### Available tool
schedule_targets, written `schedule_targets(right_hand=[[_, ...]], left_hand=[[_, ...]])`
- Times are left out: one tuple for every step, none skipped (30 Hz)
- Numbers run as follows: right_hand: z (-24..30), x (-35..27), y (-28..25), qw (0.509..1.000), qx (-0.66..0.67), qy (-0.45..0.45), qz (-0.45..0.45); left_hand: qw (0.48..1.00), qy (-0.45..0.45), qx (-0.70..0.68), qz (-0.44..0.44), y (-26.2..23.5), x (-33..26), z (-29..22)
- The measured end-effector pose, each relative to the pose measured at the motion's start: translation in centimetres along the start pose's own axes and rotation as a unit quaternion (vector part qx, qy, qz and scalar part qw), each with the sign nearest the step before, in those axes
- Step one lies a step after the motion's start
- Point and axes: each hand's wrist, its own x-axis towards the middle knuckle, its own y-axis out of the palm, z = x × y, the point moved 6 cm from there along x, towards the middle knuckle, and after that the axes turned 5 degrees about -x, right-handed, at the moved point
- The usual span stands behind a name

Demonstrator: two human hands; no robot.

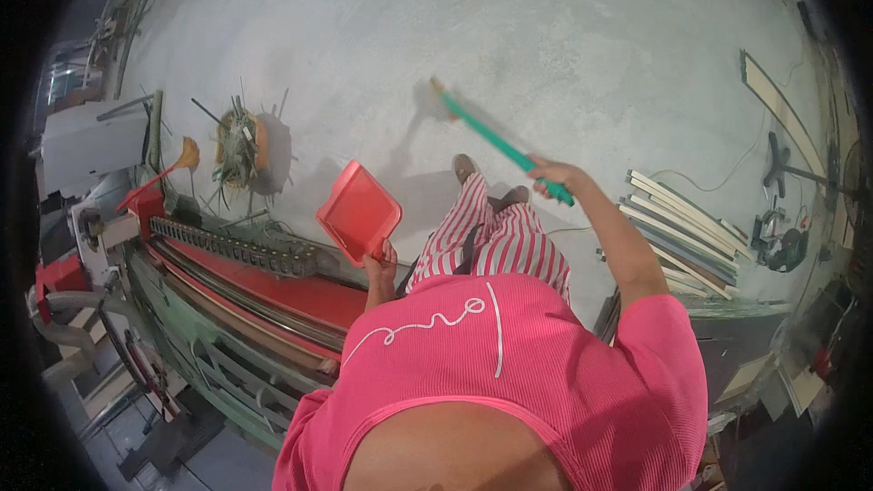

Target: The person sweeps the workshop floor using a broom and a dustpan, collects debris into the dustpan, and empties it into a basket.

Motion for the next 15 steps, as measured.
schedule_targets(right_hand=[[-0.1,1.2,2.2,0.999,-0.006,0.008,0.049],[0.0,2.7,4.6,0.995,-0.013,0.015,0.098],[-0.6,4.7,6.6,0.989,0.004,0.031,0.147],[-0.9,6.8,8.6,0.979,0.02,0.047,0.196],[-0.7,8.7,10.2,0.982,-0.047,0.062,0.174],[-0.3,10.7,12.0,0.979,-0.115,0.076,0.151],[-0.3,13.4,14.1,0.973,-0.118,0.094,0.172],[0.0,15.4,15.4,0.969,-0.116,0.108,0.19],[1.1,16.4,16.5,0.969,-0.113,0.104,0.193],[2.0,17.2,17.2,0.964,-0.156,0.115,0.181],[2.7,17.7,17.4,0.957,-0.198,0.126,0.168],[3.2,18.5,16.8,0.959,-0.193,0.121,0.169],[3.5,19.4,15.1,0.964,-0.149,0.122,0.185],[3.9,19.9,13.4,0.966,-0.105,0.123,0.202],[4.8,20.0,11.1,0.979,-0.092,0.097,0.153]], left_hand=[[1.0,-0.004,-0.009,0.018,0.9,0.6,-0.8],[0.999,-0.008,-0.017,0.035,1.9,1.2,-1.6],[0.999,-0.007,-0.01,0.036,2.9,1.7,-2.4],[0.999,-0.006,-0.005,0.047,4.1,1.9,-3.2],[0.998,-0.004,0.0,0.057,5.1,2.2,-4.0],[0.998,-0.001,0.004,0.057,5.5,2.7,-4.9],[0.996,-0.002,0.012,0.087,6.3,3.1,-5.7],[0.992,-0.006,0.023,0.122,7.7,3.4,-6.3],[0.992,-0.004,0.028,0.122,8.3,3.7,-7.0],[0.994,-0.004,0.033,0.107,8.9,3.9,-7.5],[0.995,-0.006,0.038,0.092,9.6,4.1,-7.9],[0.995,-0.005,0.044,0.094,10.1,4.3,-8.3],[0.993,-0.008,0.057,0.106,10.9,4.5,-8.4],[0.991,-0.011,0.068,0.117,11.5,4.9,-8.7],[0.99,-0.012,0.074,0.12,11.3,5.4,-9.2]])
